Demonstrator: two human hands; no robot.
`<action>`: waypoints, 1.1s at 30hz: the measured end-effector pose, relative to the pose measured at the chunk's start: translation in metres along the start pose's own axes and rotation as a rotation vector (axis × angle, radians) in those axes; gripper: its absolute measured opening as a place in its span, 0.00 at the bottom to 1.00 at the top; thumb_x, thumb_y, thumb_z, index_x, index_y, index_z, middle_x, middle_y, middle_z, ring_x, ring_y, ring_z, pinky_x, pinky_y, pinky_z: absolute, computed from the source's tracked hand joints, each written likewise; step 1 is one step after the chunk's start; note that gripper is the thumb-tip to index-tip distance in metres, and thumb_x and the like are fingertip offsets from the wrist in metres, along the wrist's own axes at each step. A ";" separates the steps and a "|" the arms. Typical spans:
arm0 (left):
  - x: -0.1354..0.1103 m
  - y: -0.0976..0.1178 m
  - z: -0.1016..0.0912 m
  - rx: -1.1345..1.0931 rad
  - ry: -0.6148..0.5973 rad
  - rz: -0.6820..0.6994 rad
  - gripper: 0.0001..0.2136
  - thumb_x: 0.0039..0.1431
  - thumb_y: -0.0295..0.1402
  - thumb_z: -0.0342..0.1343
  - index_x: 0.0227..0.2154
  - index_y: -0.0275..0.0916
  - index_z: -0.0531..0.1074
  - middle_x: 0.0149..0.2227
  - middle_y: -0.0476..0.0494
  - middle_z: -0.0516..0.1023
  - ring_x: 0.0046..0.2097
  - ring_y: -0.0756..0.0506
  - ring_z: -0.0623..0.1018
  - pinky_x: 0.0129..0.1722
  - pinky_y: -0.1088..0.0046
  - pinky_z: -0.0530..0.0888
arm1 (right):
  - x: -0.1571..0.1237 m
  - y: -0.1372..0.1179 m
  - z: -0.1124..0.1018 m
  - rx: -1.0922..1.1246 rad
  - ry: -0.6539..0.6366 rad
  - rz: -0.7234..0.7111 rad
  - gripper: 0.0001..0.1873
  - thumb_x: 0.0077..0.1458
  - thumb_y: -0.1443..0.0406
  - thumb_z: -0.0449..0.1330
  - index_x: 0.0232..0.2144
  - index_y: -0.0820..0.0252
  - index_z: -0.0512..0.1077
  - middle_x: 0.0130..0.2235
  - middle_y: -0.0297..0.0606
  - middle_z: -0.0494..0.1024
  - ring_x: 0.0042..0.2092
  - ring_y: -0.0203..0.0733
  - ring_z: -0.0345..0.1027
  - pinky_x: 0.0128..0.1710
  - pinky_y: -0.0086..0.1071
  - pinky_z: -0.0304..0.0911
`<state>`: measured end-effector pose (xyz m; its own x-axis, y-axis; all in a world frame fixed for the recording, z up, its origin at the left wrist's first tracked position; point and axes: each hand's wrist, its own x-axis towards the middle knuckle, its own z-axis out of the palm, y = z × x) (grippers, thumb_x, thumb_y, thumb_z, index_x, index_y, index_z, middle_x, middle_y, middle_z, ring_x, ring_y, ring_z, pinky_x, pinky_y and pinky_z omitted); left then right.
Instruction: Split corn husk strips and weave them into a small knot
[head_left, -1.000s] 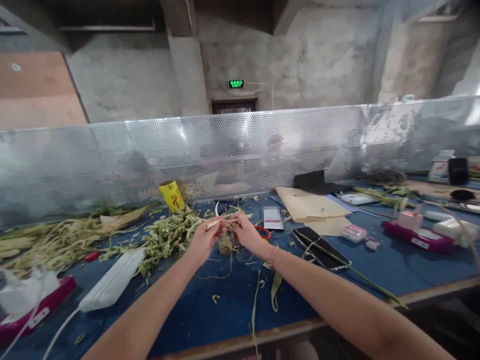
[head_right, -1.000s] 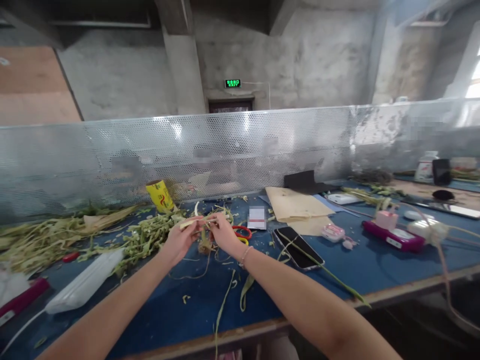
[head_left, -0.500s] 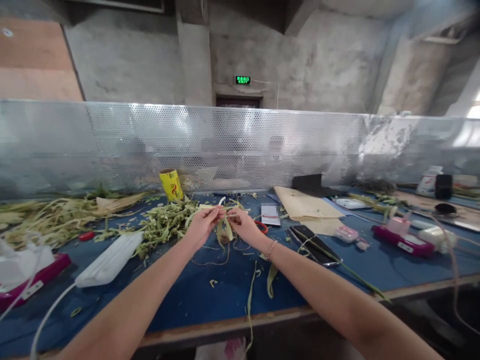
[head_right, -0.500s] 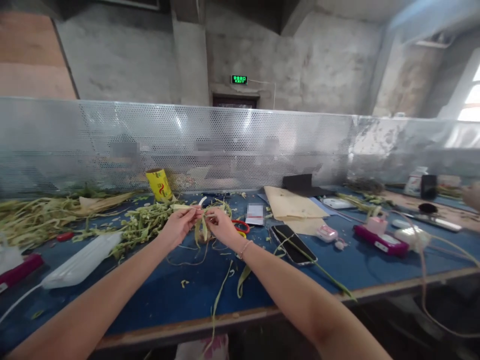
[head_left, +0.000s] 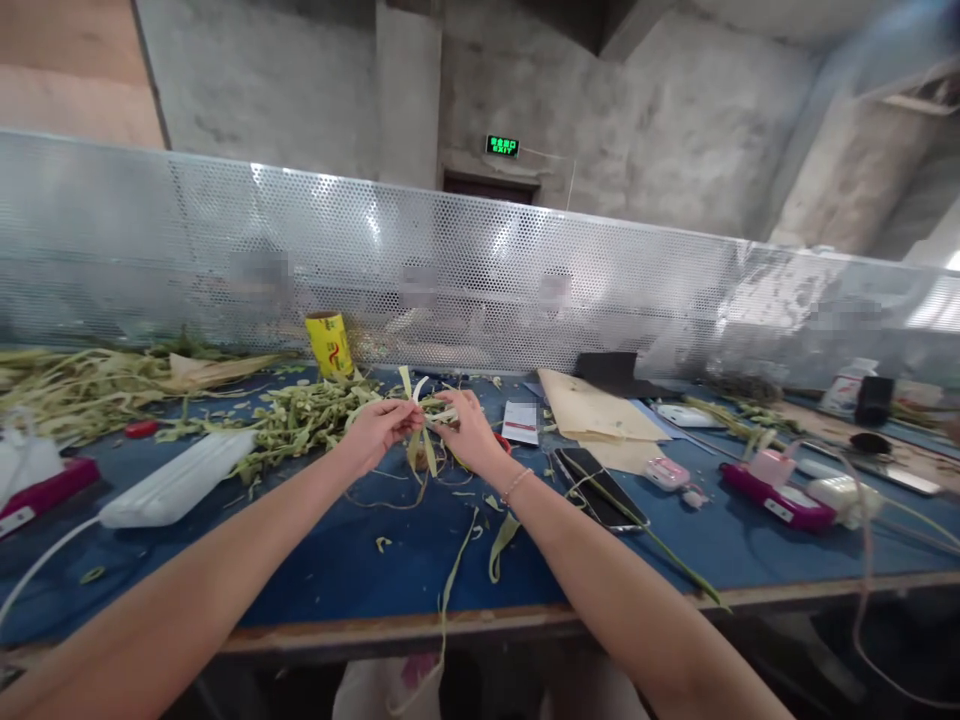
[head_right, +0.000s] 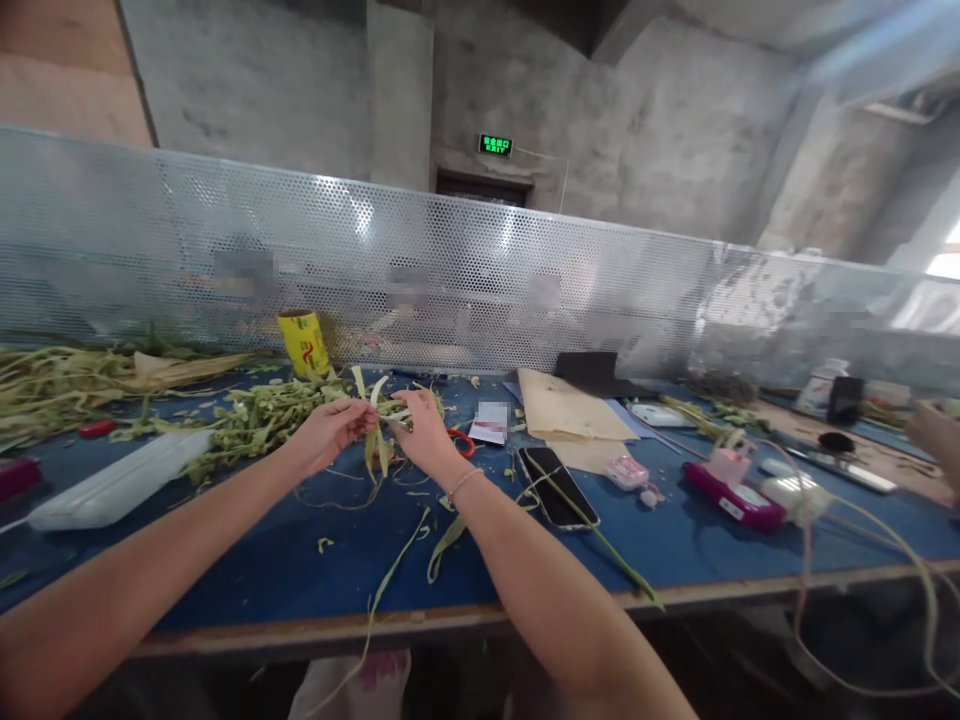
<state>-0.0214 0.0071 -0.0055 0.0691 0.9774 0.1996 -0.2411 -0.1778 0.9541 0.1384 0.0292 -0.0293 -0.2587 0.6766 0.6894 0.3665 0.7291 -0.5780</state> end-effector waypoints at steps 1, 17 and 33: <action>-0.001 0.001 0.000 -0.003 0.005 -0.007 0.13 0.34 0.38 0.66 0.21 0.32 0.74 0.21 0.45 0.75 0.26 0.51 0.73 0.32 0.74 0.68 | -0.001 0.000 -0.001 -0.042 0.035 -0.035 0.22 0.43 0.72 0.55 0.44 0.58 0.62 0.46 0.45 0.61 0.46 0.42 0.62 0.44 0.41 0.65; -0.006 0.004 0.007 -0.014 0.043 -0.008 0.14 0.38 0.41 0.62 0.17 0.33 0.71 0.19 0.47 0.72 0.24 0.52 0.71 0.28 0.75 0.67 | -0.008 -0.016 -0.018 -0.576 -0.112 -0.353 0.21 0.49 0.61 0.58 0.47 0.51 0.65 0.50 0.42 0.63 0.52 0.49 0.54 0.50 0.48 0.54; -0.005 -0.004 0.009 0.227 -0.037 0.149 0.09 0.32 0.33 0.64 0.15 0.35 0.70 0.17 0.51 0.68 0.24 0.53 0.66 0.27 0.75 0.63 | -0.014 -0.030 -0.010 -0.540 -0.115 -0.272 0.35 0.43 0.54 0.60 0.53 0.58 0.59 0.52 0.46 0.63 0.57 0.51 0.49 0.54 0.46 0.50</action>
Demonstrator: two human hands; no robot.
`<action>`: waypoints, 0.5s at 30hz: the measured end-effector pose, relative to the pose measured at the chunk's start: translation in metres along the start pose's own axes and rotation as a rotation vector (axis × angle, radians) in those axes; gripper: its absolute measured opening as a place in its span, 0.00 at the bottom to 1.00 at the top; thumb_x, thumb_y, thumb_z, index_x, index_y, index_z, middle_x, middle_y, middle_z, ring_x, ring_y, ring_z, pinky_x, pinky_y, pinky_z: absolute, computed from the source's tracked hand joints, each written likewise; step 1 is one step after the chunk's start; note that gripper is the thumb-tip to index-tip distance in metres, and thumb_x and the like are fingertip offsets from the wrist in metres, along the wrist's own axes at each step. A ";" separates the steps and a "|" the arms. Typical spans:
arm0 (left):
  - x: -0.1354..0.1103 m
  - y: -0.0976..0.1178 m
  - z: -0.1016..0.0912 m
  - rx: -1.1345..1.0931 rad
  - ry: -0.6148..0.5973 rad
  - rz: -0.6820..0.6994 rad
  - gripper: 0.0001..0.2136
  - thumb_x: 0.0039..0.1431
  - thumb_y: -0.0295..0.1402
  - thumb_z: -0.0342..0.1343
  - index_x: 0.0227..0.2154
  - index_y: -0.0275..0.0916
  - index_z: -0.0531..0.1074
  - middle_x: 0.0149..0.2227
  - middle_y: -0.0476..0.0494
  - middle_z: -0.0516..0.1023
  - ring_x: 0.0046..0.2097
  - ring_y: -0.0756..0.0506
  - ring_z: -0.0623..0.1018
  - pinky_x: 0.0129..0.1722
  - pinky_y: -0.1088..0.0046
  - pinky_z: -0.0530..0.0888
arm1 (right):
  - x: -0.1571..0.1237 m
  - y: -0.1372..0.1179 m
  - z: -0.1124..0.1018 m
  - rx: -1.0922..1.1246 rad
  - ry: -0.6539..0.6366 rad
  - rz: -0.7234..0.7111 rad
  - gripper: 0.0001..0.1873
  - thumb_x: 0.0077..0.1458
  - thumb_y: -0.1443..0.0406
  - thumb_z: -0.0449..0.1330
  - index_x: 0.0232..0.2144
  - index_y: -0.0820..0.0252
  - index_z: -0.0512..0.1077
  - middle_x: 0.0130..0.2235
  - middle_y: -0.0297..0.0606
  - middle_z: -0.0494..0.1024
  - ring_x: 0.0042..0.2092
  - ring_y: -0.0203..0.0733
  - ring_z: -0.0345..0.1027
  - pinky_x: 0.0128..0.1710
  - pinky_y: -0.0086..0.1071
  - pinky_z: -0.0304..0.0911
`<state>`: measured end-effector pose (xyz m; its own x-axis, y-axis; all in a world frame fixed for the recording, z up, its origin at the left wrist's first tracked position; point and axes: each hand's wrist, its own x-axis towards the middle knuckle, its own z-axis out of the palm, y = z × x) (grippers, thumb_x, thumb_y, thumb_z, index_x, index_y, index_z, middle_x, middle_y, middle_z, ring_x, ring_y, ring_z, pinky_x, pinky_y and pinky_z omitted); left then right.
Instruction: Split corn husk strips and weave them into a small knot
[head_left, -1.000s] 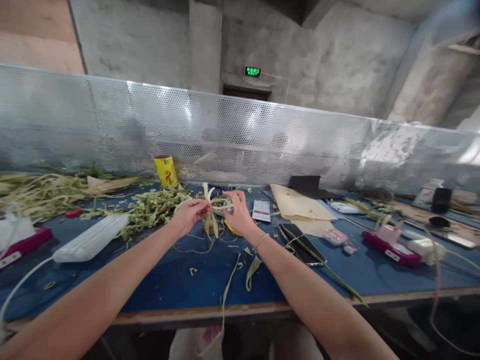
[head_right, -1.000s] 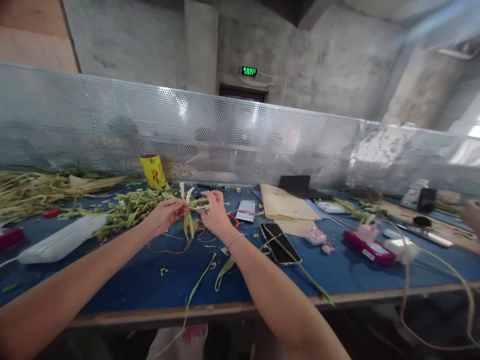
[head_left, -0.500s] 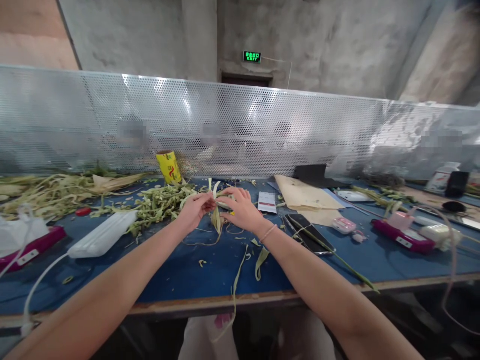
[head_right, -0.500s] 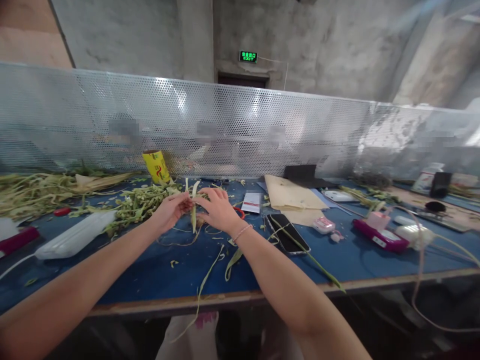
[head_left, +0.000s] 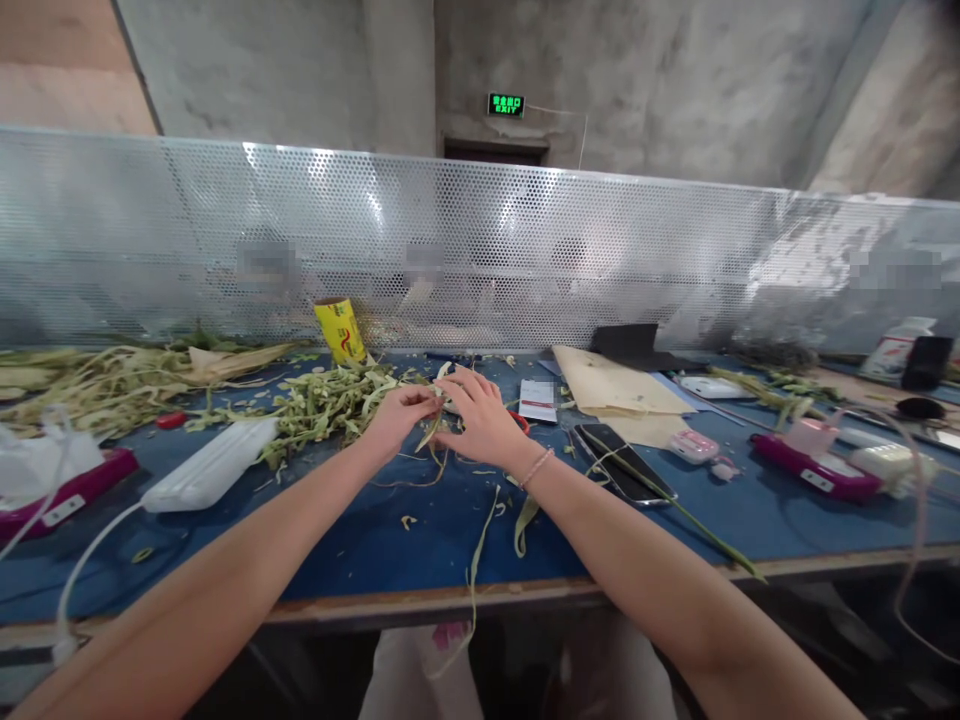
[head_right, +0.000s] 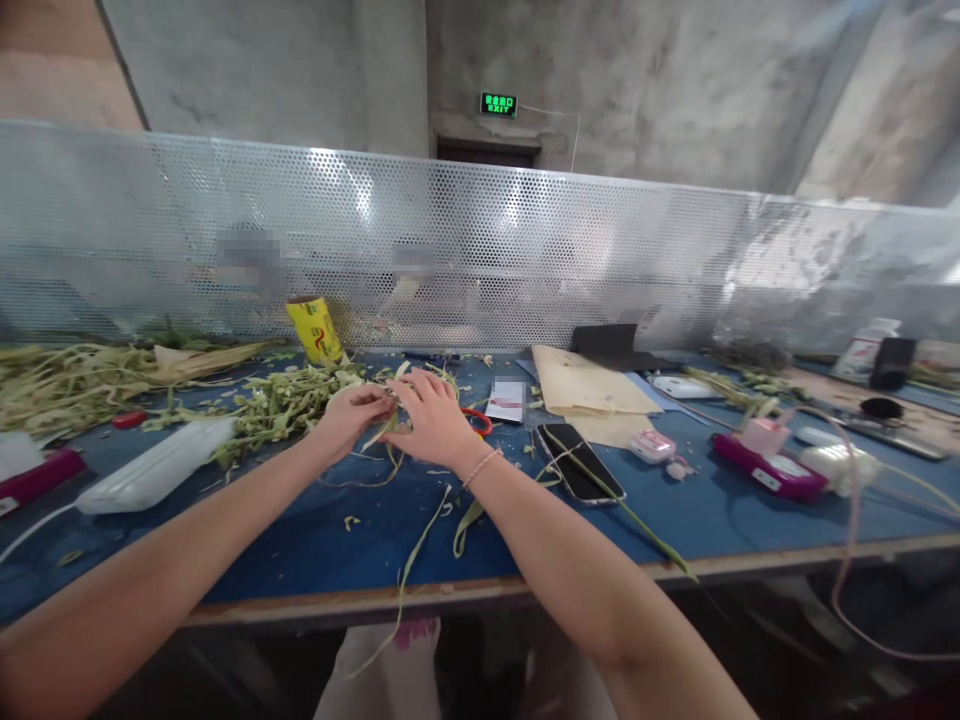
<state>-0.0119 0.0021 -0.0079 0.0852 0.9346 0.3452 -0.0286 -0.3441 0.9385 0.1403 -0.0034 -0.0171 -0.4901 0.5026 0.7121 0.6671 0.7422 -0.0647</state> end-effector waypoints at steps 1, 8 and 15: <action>0.000 0.000 0.000 0.011 0.006 0.006 0.09 0.33 0.34 0.64 0.15 0.35 0.70 0.17 0.52 0.68 0.23 0.53 0.66 0.26 0.75 0.62 | 0.000 0.000 0.000 0.002 0.000 0.017 0.33 0.44 0.54 0.60 0.52 0.58 0.61 0.50 0.46 0.65 0.55 0.50 0.53 0.53 0.46 0.52; 0.001 -0.005 -0.002 -0.014 0.011 -0.020 0.09 0.32 0.33 0.64 0.19 0.34 0.73 0.21 0.49 0.71 0.27 0.52 0.68 0.30 0.75 0.64 | 0.001 -0.004 -0.005 -0.013 -0.027 -0.030 0.24 0.47 0.53 0.58 0.45 0.59 0.64 0.45 0.44 0.68 0.48 0.46 0.59 0.48 0.42 0.55; -0.002 -0.004 0.001 -0.109 0.034 -0.070 0.12 0.29 0.33 0.66 0.20 0.34 0.72 0.21 0.50 0.70 0.26 0.52 0.69 0.29 0.75 0.65 | 0.000 -0.007 0.003 -0.080 -0.014 -0.079 0.27 0.47 0.56 0.59 0.47 0.63 0.63 0.46 0.48 0.66 0.49 0.50 0.59 0.48 0.44 0.58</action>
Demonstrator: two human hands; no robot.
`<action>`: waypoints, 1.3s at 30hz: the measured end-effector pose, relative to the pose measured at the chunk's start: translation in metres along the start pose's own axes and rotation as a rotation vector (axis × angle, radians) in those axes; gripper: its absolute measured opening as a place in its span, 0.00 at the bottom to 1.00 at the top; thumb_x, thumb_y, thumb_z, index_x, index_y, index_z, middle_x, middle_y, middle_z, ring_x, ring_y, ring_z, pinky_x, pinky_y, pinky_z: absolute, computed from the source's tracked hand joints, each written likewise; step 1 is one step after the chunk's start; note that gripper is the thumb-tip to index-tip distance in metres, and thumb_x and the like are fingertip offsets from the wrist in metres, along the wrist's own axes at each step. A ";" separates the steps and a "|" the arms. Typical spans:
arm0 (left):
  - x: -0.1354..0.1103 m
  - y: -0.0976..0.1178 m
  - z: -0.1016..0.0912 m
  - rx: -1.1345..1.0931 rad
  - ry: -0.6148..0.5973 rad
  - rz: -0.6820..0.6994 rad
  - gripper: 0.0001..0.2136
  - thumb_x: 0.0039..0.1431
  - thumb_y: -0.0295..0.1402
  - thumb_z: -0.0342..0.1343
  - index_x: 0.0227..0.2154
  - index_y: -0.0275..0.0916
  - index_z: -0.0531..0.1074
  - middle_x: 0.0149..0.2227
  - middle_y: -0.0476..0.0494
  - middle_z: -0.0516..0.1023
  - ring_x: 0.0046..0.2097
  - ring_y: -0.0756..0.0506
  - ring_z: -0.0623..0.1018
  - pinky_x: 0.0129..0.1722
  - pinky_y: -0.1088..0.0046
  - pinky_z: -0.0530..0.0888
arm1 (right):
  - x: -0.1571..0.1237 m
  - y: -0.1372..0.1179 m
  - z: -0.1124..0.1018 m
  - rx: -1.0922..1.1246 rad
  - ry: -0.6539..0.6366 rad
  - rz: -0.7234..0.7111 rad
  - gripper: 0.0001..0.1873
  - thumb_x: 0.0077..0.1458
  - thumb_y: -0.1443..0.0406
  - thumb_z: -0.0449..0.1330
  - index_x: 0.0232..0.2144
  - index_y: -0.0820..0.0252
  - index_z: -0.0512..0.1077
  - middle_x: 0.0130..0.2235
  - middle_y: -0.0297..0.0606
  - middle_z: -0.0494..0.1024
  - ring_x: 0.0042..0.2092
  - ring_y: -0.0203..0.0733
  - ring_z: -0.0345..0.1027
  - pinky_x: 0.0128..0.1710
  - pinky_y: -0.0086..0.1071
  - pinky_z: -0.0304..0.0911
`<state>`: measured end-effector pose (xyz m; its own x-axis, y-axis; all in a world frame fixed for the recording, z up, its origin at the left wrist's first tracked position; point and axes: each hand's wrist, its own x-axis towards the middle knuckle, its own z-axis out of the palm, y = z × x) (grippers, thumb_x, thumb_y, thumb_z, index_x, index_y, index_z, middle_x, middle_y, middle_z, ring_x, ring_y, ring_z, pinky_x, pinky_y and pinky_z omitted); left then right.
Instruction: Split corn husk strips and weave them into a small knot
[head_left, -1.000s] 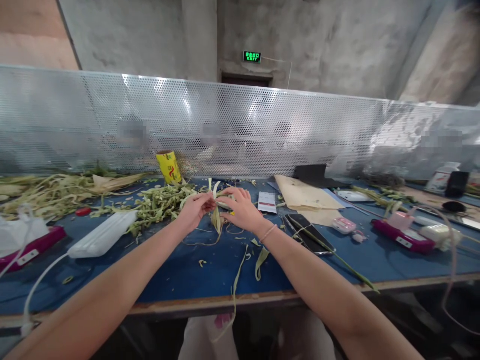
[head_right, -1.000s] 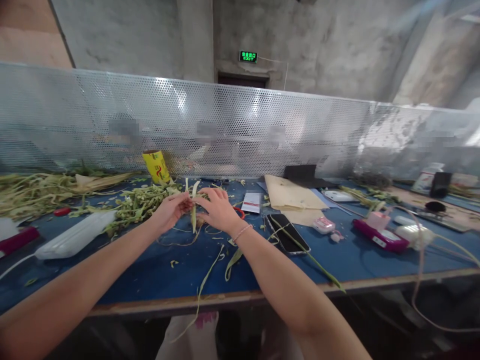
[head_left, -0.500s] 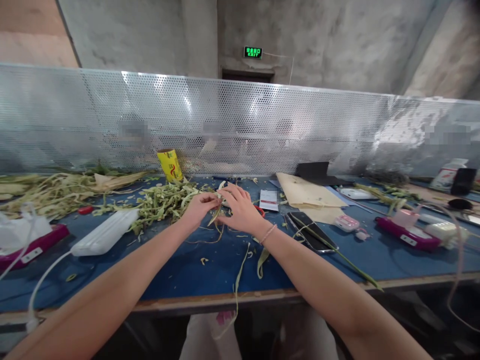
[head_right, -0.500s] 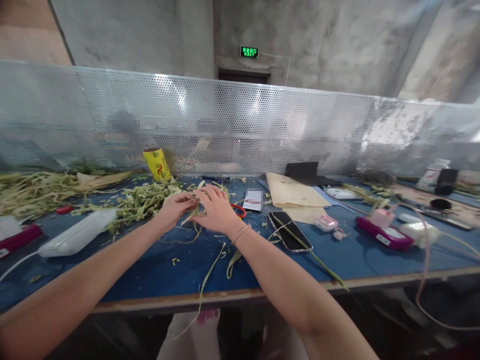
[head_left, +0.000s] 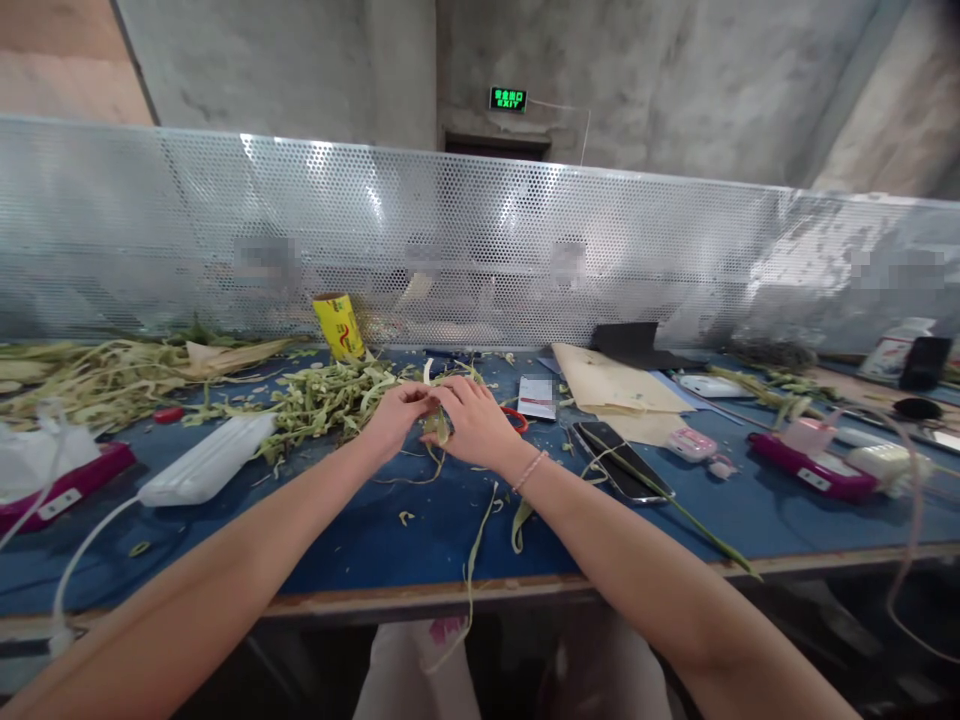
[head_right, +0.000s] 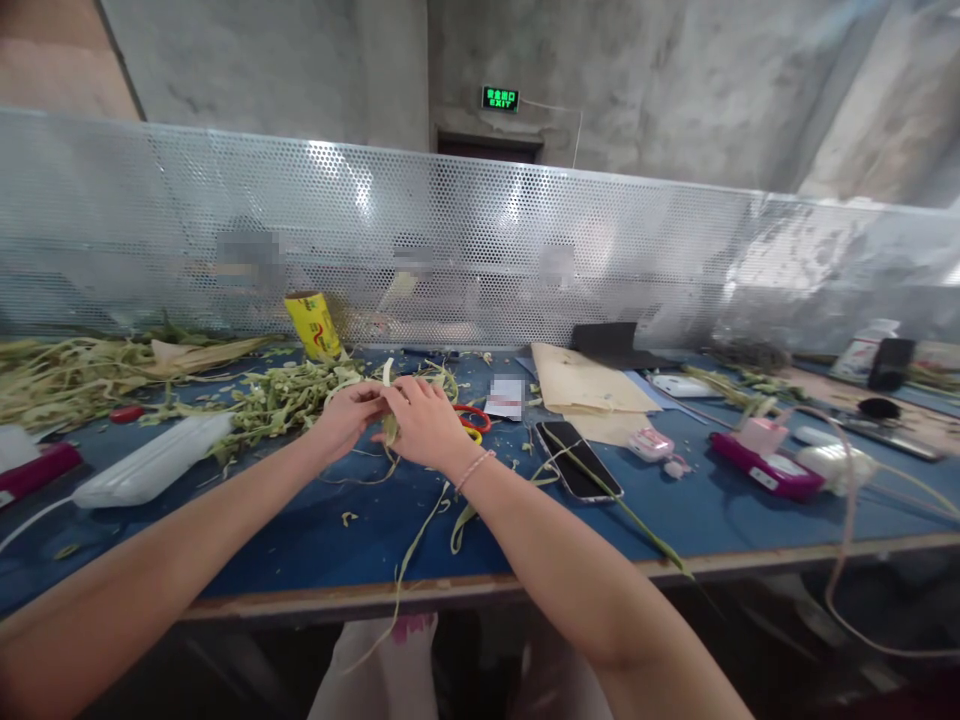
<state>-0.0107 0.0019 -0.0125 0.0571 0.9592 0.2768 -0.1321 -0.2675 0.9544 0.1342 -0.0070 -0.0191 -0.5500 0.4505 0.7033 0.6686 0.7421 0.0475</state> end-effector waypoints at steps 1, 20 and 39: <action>-0.001 0.001 0.001 -0.011 0.004 -0.013 0.13 0.28 0.34 0.66 0.20 0.34 0.72 0.21 0.51 0.70 0.26 0.52 0.69 0.28 0.75 0.65 | 0.001 0.001 0.001 0.013 0.002 -0.009 0.25 0.49 0.57 0.58 0.47 0.64 0.63 0.46 0.48 0.66 0.48 0.49 0.59 0.48 0.44 0.58; 0.007 -0.001 -0.012 0.446 0.027 0.198 0.10 0.41 0.38 0.60 0.22 0.37 0.71 0.20 0.51 0.69 0.25 0.51 0.67 0.28 0.75 0.62 | 0.008 0.022 0.006 0.384 0.011 0.096 0.11 0.53 0.71 0.52 0.38 0.62 0.70 0.41 0.42 0.75 0.46 0.38 0.67 0.47 0.35 0.61; -0.005 0.009 0.001 0.596 -0.047 0.345 0.04 0.42 0.34 0.59 0.22 0.39 0.73 0.25 0.47 0.69 0.28 0.49 0.68 0.30 0.74 0.65 | 0.011 0.019 0.014 1.153 0.097 0.681 0.20 0.42 0.61 0.60 0.36 0.57 0.56 0.21 0.25 0.70 0.22 0.34 0.68 0.24 0.28 0.64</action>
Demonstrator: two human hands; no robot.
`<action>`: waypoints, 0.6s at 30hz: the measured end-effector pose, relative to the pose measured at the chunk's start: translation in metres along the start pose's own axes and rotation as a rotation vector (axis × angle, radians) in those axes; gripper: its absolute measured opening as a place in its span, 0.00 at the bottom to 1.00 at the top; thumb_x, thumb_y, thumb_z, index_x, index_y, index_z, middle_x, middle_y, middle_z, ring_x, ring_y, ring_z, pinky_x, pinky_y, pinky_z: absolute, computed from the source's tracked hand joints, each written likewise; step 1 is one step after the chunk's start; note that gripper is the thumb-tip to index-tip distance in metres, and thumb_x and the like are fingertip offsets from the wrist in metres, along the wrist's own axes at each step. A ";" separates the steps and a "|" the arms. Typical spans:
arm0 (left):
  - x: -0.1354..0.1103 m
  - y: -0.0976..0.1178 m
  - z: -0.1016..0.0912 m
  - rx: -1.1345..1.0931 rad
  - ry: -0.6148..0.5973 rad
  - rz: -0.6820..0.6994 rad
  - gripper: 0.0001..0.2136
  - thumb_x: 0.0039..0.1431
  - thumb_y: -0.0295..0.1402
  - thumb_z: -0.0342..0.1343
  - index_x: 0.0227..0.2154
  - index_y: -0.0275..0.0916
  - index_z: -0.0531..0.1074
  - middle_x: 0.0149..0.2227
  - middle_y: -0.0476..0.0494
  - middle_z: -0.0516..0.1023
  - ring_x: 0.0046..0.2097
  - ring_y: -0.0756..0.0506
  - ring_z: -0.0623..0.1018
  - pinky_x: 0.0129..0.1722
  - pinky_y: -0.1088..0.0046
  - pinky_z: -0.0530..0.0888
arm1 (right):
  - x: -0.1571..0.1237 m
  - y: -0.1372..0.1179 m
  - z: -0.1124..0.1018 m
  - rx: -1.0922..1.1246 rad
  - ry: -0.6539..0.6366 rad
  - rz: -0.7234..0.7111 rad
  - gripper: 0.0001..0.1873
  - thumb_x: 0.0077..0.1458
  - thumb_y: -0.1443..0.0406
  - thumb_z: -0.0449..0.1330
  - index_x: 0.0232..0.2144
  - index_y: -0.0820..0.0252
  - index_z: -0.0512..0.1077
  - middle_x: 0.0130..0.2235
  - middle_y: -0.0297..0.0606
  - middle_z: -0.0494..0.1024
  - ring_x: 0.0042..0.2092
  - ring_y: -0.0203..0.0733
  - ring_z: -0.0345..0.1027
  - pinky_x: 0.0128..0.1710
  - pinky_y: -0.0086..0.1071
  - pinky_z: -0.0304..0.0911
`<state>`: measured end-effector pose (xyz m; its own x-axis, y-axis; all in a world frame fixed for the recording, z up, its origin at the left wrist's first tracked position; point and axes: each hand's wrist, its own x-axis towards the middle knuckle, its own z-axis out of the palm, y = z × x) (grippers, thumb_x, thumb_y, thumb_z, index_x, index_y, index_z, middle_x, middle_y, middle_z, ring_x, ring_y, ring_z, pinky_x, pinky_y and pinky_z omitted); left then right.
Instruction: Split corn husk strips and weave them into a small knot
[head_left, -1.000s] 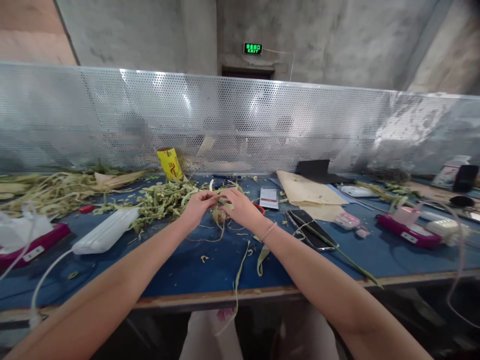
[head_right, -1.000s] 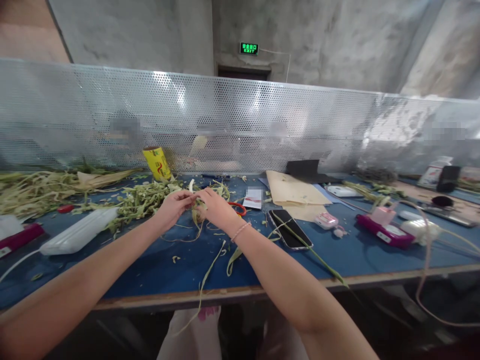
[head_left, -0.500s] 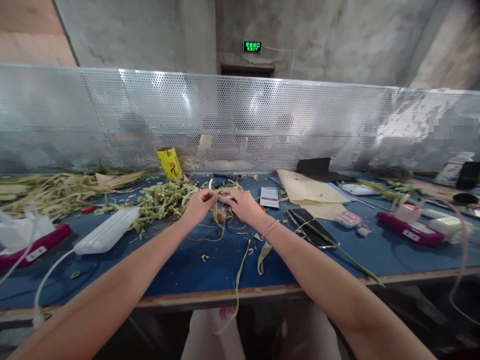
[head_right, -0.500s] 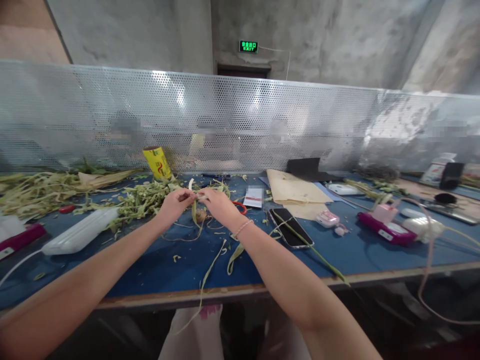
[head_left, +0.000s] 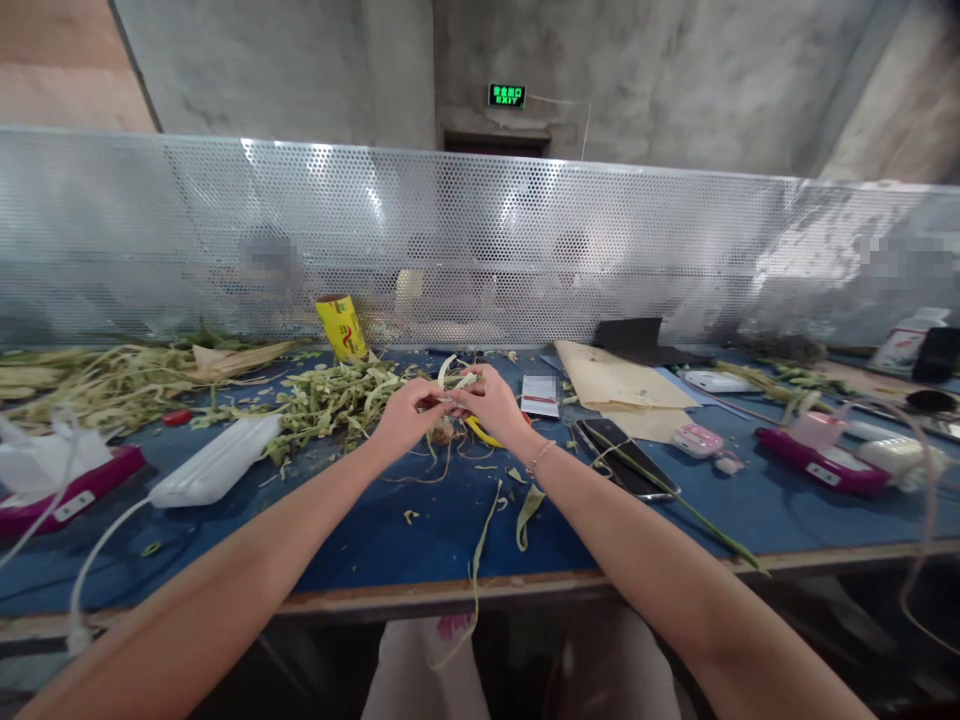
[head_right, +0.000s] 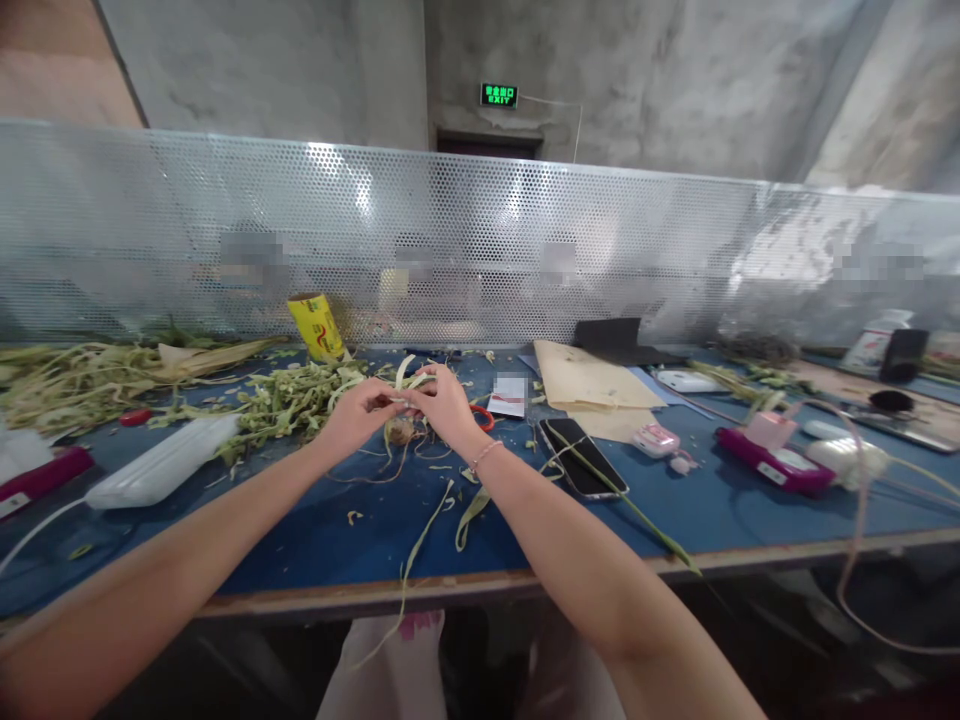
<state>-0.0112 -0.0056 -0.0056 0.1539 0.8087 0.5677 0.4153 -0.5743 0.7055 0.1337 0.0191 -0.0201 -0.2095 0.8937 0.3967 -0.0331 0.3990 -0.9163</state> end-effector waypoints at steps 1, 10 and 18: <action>0.000 0.000 0.000 0.006 0.000 0.005 0.04 0.42 0.33 0.59 0.21 0.39 0.73 0.25 0.48 0.69 0.28 0.49 0.68 0.30 0.74 0.64 | 0.000 0.001 0.000 -0.003 -0.001 0.010 0.22 0.41 0.61 0.60 0.38 0.58 0.55 0.20 0.25 0.69 0.21 0.34 0.67 0.24 0.28 0.64; 0.004 -0.013 -0.004 -0.140 0.047 -0.115 0.07 0.42 0.35 0.58 0.18 0.38 0.69 0.18 0.52 0.66 0.23 0.51 0.64 0.27 0.74 0.60 | 0.007 0.003 -0.017 -0.557 0.047 -0.262 0.08 0.50 0.65 0.52 0.33 0.61 0.68 0.37 0.40 0.74 0.42 0.39 0.67 0.44 0.38 0.61; 0.006 -0.016 -0.009 -0.147 -0.019 -0.158 0.08 0.46 0.34 0.55 0.18 0.38 0.66 0.19 0.50 0.67 0.24 0.51 0.66 0.27 0.73 0.61 | -0.002 0.008 -0.010 -0.295 -0.160 -0.059 0.05 0.50 0.68 0.50 0.28 0.61 0.65 0.21 0.29 0.68 0.21 0.28 0.61 0.25 0.24 0.60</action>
<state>-0.0248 0.0070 -0.0102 0.1145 0.8915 0.4382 0.3002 -0.4515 0.8402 0.1439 0.0229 -0.0273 -0.3673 0.8329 0.4139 0.2294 0.5124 -0.8276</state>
